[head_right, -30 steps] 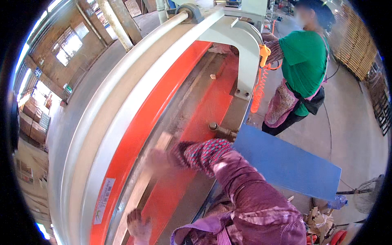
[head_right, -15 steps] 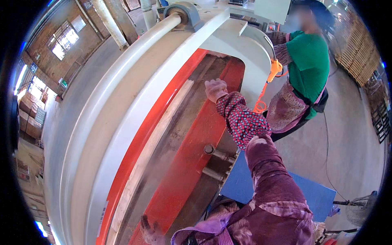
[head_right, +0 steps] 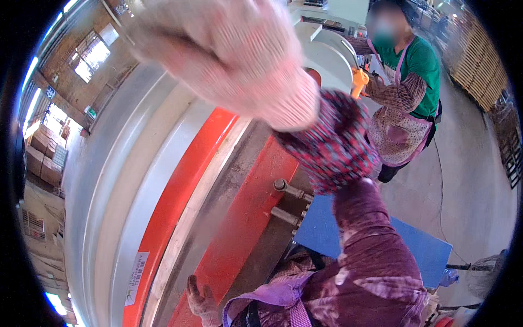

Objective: The person operates a large industrial wood planer in a workshop. They feed long wooden planks into the machine, adjust the control panel, and retrieve the processed wood. The person also stacks the finished planks on a metal rack.

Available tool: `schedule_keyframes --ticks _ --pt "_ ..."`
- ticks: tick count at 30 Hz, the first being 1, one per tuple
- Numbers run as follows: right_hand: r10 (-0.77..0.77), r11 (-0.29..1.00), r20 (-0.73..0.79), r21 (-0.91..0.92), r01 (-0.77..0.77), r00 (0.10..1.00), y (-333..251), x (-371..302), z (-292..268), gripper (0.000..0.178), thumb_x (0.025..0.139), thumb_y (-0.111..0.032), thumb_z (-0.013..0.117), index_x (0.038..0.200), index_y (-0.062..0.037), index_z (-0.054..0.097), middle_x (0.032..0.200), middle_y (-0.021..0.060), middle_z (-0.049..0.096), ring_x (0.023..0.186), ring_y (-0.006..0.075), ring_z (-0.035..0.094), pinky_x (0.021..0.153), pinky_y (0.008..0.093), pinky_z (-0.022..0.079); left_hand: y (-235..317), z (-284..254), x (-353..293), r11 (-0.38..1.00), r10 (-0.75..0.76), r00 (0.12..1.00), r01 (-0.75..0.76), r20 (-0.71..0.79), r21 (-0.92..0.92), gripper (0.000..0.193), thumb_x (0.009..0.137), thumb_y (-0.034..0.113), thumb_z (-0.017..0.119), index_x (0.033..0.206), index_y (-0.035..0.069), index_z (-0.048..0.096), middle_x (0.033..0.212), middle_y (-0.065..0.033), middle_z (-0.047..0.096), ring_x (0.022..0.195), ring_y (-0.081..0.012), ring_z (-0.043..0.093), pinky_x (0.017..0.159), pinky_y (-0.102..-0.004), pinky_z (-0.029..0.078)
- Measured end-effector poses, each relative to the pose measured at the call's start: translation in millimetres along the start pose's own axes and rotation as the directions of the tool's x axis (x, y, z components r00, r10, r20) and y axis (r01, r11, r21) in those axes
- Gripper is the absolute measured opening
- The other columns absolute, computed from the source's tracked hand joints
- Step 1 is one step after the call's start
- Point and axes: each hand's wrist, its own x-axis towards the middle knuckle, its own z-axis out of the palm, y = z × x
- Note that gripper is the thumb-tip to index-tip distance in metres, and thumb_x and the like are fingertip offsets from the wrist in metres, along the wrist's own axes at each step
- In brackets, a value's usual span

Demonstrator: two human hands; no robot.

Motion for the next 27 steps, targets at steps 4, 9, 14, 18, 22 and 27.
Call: schedule_keyframes --ticks 4,9,14,18,22,27 --pt "-0.155 0.96 -0.188 -0.26 0.103 0.97 47.6 83.2 55.2 0.034 0.082 -0.036 0.07 0.103 -0.0083 0.07 0.101 0.0118 0.068 0.088 0.0313 0.068 0.073 0.0448 0.053 43.6 7.3 54.0 0.964 0.195 0.973 -0.213 0.122 0.162 0.059 0.084 0.028 0.071 0.135 0.003 0.056 0.132 -0.0223 0.059 0.119 -0.0419 0.057 0.102 -0.0506 0.045" --pt "0.061 0.81 -0.025 -0.583 -0.064 0.998 66.6 62.5 199.0 0.033 0.079 -0.034 0.07 0.096 -0.0064 0.066 0.098 0.0119 0.061 0.087 0.0303 0.063 0.074 0.0444 0.049 65.4 16.5 96.5 0.91 0.233 0.936 -0.306 0.264 0.281 0.057 0.083 0.028 0.071 0.133 0.004 0.056 0.132 -0.0227 0.059 0.117 -0.0429 0.057 0.1 -0.0509 0.046" --pt "0.18 0.925 -0.191 -0.302 -0.232 0.965 -18.2 30.0 203.2 0.027 0.075 -0.029 0.068 0.086 -0.0062 0.061 0.089 0.0098 0.052 0.083 0.0286 0.056 0.076 0.0448 0.045 51.3 24.2 112.5 0.919 0.251 0.932 -0.314 0.261 0.237 0.056 0.084 0.024 0.071 0.133 0.003 0.056 0.131 -0.0231 0.059 0.118 -0.0421 0.057 0.1 -0.0493 0.047" --pt "0.026 0.999 -0.167 -0.026 -0.031 0.986 -92.5 -45.3 175.4 0.023 0.073 -0.025 0.066 0.088 -0.0094 0.059 0.095 0.0083 0.055 0.087 0.028 0.06 0.073 0.045 0.049 16.8 5.5 116.2 0.886 0.331 0.913 -0.387 0.238 0.256 0.055 0.087 0.014 0.071 0.137 0.002 0.052 0.136 -0.0197 0.058 0.124 -0.0379 0.056 0.102 -0.0439 0.046" --pt "-0.107 0.988 0.422 0.148 0.048 0.9 -131.2 -127.8 136.2 0.02 0.073 -0.027 0.065 0.085 -0.0114 0.061 0.088 0.0046 0.057 0.081 0.0244 0.063 0.069 0.0411 0.051 29.5 10.9 120.0 0.893 0.25 0.921 -0.339 0.299 0.295 0.052 0.089 0.015 0.071 0.136 0.001 0.055 0.135 -0.0202 0.059 0.124 -0.036 0.056 0.103 -0.0425 0.046" --pt "0.186 0.964 0.833 -0.051 -0.262 0.521 -143.5 -215.6 144.1 0.016 0.076 -0.031 0.066 0.074 -0.0157 0.061 0.077 0.0014 0.062 0.072 0.0233 0.066 0.061 0.0403 0.052 35.3 28.4 123.5 0.907 0.332 0.898 -0.387 0.288 0.164 0.054 0.085 0.02 0.074 0.134 0.004 0.057 0.131 -0.019 0.061 0.119 -0.0379 0.059 0.099 -0.0449 0.048"
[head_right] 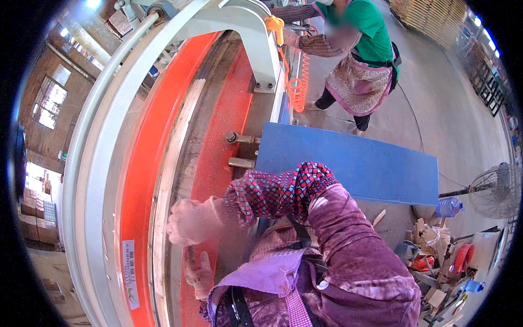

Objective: The person operates a large industrial wood planer in a workshop. They feed long wooden planks into the machine, adjust the control panel, and retrieve the processed wood. The person also stacks the finished planks on a metal rack.

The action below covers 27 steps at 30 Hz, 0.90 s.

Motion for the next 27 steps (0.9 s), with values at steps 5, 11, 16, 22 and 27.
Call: schedule_keyframes --ticks 5,11,16,22,27 --pt "0.127 0.985 0.142 0.095 -0.141 0.982 9.2 -16.9 35.7 0.021 0.08 -0.035 0.066 0.075 -0.0155 0.062 0.079 0.0021 0.063 0.075 0.0262 0.068 0.061 0.0419 0.054 6.6 16.4 5.3 0.974 -0.11 0.992 0.121 0.068 -0.191 0.054 0.083 0.021 0.075 0.131 0.004 0.058 0.13 -0.0181 0.061 0.118 -0.0357 0.059 0.1 -0.0442 0.048" --pt "0.079 0.969 0.066 0.229 -0.092 0.995 8.6 -25.6 46.8 0.014 0.081 -0.029 0.066 0.079 -0.0151 0.068 0.078 0.0021 0.064 0.078 0.0257 0.07 0.056 0.0454 0.055 -0.8 30.5 -5.0 0.876 -0.227 0.963 0.267 0.144 -0.402 0.066 0.088 0.021 0.073 0.144 0.004 0.043 0.136 -0.0144 0.058 0.125 -0.0276 0.056 0.104 -0.0375 0.046" --pt "0.161 0.932 0.085 0.314 -0.18 0.983 -1.3 -31.2 56.2 0.021 0.083 -0.033 0.063 0.078 -0.0133 0.067 0.079 0.0056 0.065 0.077 0.0293 0.069 0.062 0.0454 0.054 -0.8 30.4 5.7 0.723 -0.353 0.907 0.42 0.229 -0.548 0.063 0.088 0.015 0.072 0.143 0.003 0.044 0.135 -0.0126 0.059 0.125 -0.0273 0.057 0.104 -0.0373 0.047" --pt "0.258 0.843 0.1 0.463 -0.274 0.961 -21.2 -50.6 66.7 0.022 0.084 -0.035 0.062 0.084 -0.0134 0.066 0.085 0.0073 0.066 0.081 0.0307 0.068 0.066 0.0468 0.052 -57.9 51.7 -5.1 0.863 -0.196 0.967 0.249 0.163 -0.439 0.047 0.085 0.017 0.075 0.127 0.003 0.059 0.127 -0.0132 0.064 0.117 -0.0259 0.061 0.097 -0.0372 0.05" --pt "0.41 0.715 -0.003 0.622 -0.319 0.912 -43.6 -95.7 44.6 0.02 0.09 -0.03 0.059 0.097 -0.0129 0.066 0.097 0.0076 0.067 0.088 0.0313 0.066 0.072 0.0451 0.052 -9.5 47.9 7.5 0.836 -0.054 0.992 0.106 0.111 -0.538 0.029 0.085 0.021 0.074 0.108 0.004 0.067 0.102 -0.0123 0.071 0.091 -0.0234 0.07 0.078 -0.0346 0.055"
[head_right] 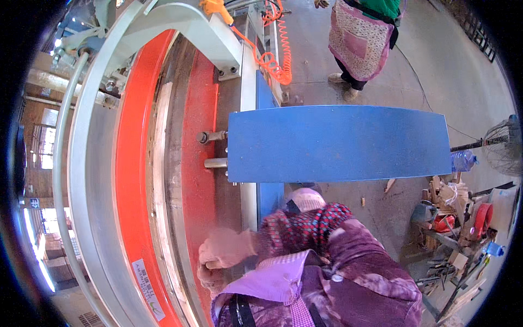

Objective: The person operates a large industrial wood planer in a workshop. They feed long wooden planks into the machine, adjust the control panel, and retrieve the processed wood. The person also stacks the finished planks on a metal rack.

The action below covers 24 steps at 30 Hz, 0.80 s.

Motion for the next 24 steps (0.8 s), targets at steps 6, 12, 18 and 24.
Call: schedule_keyframes --ticks 6,12,18,24 --pt "0.329 0.941 -0.175 0.143 -0.306 0.928 -31.6 -87.8 -14.7 0.023 0.096 -0.028 0.055 0.109 -0.0129 0.066 0.106 0.008 0.068 0.097 0.0327 0.065 0.081 0.0449 0.052 92.1 33.3 3.4 0.837 0.2 0.886 -0.377 0.418 0.398 0.016 0.082 0.026 0.075 0.083 0.011 0.069 0.068 -0.0082 0.065 0.061 -0.0279 0.066 0.058 -0.0383 0.052" --pt "0.585 0.809 -0.293 0.147 -0.569 0.757 -71.2 -156.0 -21.5 0.025 0.094 -0.034 0.057 0.105 -0.0153 0.069 0.102 0.0102 0.069 0.095 0.0348 0.066 0.08 0.0443 0.053 110.6 79.5 -27.9 0.816 0.234 0.765 -0.49 0.6 0.307 0.016 0.081 0.028 0.072 0.078 0.012 0.068 0.07 -0.0116 0.066 0.063 -0.0339 0.066 0.056 -0.0433 0.052" --pt "0.402 0.884 -0.127 0.313 -0.348 0.907 -64.1 -191.0 0.8 0.03 0.098 -0.036 0.056 0.103 -0.0097 0.068 0.102 0.0123 0.068 0.097 0.0335 0.065 0.083 0.0406 0.053 135.9 88.0 -117.6 0.879 0.071 0.947 -0.208 0.314 0.428 0.016 0.085 0.026 0.068 0.081 0.01 0.067 0.071 -0.0144 0.065 0.068 -0.0384 0.064 0.061 -0.0509 0.048" --pt "0.198 0.938 0.243 0.234 -0.255 0.95 -91.5 -237.7 -10.3 0.03 0.099 -0.036 0.054 0.101 -0.0095 0.067 0.098 0.0128 0.067 0.094 0.0355 0.064 0.08 0.0413 0.052 112.2 160.3 -233.7 0.936 -0.092 0.994 0.066 0.06 0.347 0.021 0.083 0.032 0.071 0.088 0.012 0.069 0.072 -0.0111 0.066 0.064 -0.0366 0.065 0.058 -0.0466 0.051"
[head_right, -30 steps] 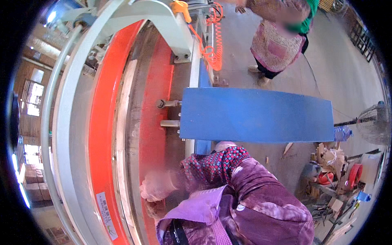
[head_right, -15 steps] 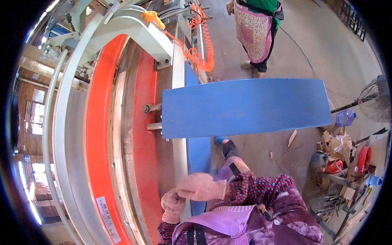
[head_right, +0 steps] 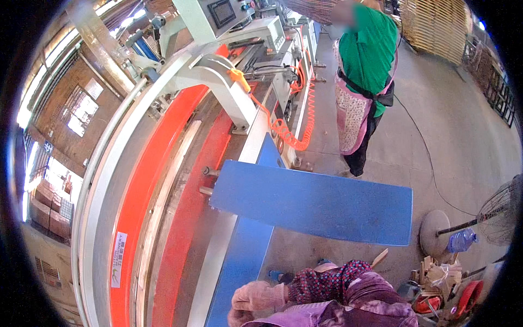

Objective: The person operates a large industrial wood planer in a workshop. They feed long wooden planks into the machine, adjust the control panel, and retrieve the processed wood. The person also stacks the finished planks on a metal rack.

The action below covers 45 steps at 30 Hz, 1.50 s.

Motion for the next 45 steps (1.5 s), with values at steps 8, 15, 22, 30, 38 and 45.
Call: schedule_keyframes --ticks 8,15,22,30,38,45 --pt "0.216 0.976 0.006 -0.03 -0.215 0.976 -25.6 -112.6 -13.3 0.029 0.096 -0.04 0.054 0.101 -0.0152 0.07 0.1 0.01 0.069 0.098 0.0337 0.065 0.081 0.0431 0.052 70.7 85.5 -86.3 0.994 -0.078 0.996 0.075 -0.035 -0.085 0.02 0.083 0.033 0.072 0.087 0.014 0.07 0.069 -0.0121 0.065 0.063 -0.0358 0.066 0.056 -0.0444 0.052" --pt "0.177 0.968 -0.074 -0.166 -0.188 0.981 -41.8 -159.4 0.6 0.026 0.094 -0.035 0.057 0.102 -0.0141 0.071 0.1 0.009 0.07 0.095 0.0324 0.066 0.083 0.0431 0.052 107.9 72.6 -113.6 0.999 -0.033 0.998 0.033 0.053 0.008 0.019 0.082 0.03 0.074 0.092 0.014 0.069 0.072 -0.0128 0.069 0.068 -0.0338 0.069 0.059 -0.0451 0.053" --pt "0.212 0.955 -0.067 -0.197 -0.221 0.975 -62.2 -200.1 68.7 0.028 0.094 -0.035 0.054 0.106 -0.0145 0.071 0.107 0.0086 0.069 0.102 0.0323 0.065 0.086 0.0431 0.052 81.4 71.1 -188.9 0.998 0.054 0.997 -0.054 0.062 -0.01 0.016 0.083 0.029 0.072 0.082 0.014 0.067 0.068 -0.0122 0.067 0.062 -0.0344 0.067 0.054 -0.0458 0.051" --pt "0.267 0.95 0.203 -0.22 -0.222 0.942 -70.9 -236.2 150.5 0.031 0.095 -0.035 0.052 0.107 -0.011 0.068 0.107 0.0117 0.067 0.102 0.0334 0.065 0.088 0.0426 0.053 51.1 91.4 -304.1 0.963 -0.173 0.984 0.18 0.052 -0.2 0.025 0.081 0.038 0.072 0.076 0.014 0.067 0.066 -0.0125 0.067 0.063 -0.0357 0.067 0.056 -0.0482 0.053" --pt "0.106 0.951 0.277 -0.308 -0.016 0.955 -68.8 -234.0 179.9 0.027 0.092 -0.034 0.055 0.101 -0.0123 0.067 0.104 0.0098 0.066 0.096 0.0337 0.065 0.082 0.0443 0.054 42.1 85.4 -334.6 0.97 -0.221 0.974 0.225 0.053 -0.09 0.025 0.08 0.039 0.072 0.079 0.015 0.067 0.067 -0.0127 0.067 0.064 -0.0363 0.068 0.057 -0.0488 0.053" --pt "0.146 0.948 0.305 -0.315 -0.045 0.941 -79.1 -224.4 165.8 0.027 0.092 -0.034 0.055 0.102 -0.0119 0.067 0.102 0.0105 0.066 0.096 0.0344 0.065 0.082 0.0451 0.053 41.5 85.5 -332.5 0.973 -0.221 0.973 0.225 0.069 -0.056 0.025 0.08 0.039 0.073 0.081 0.015 0.067 0.067 -0.0129 0.067 0.064 -0.0367 0.068 0.058 -0.0494 0.053"
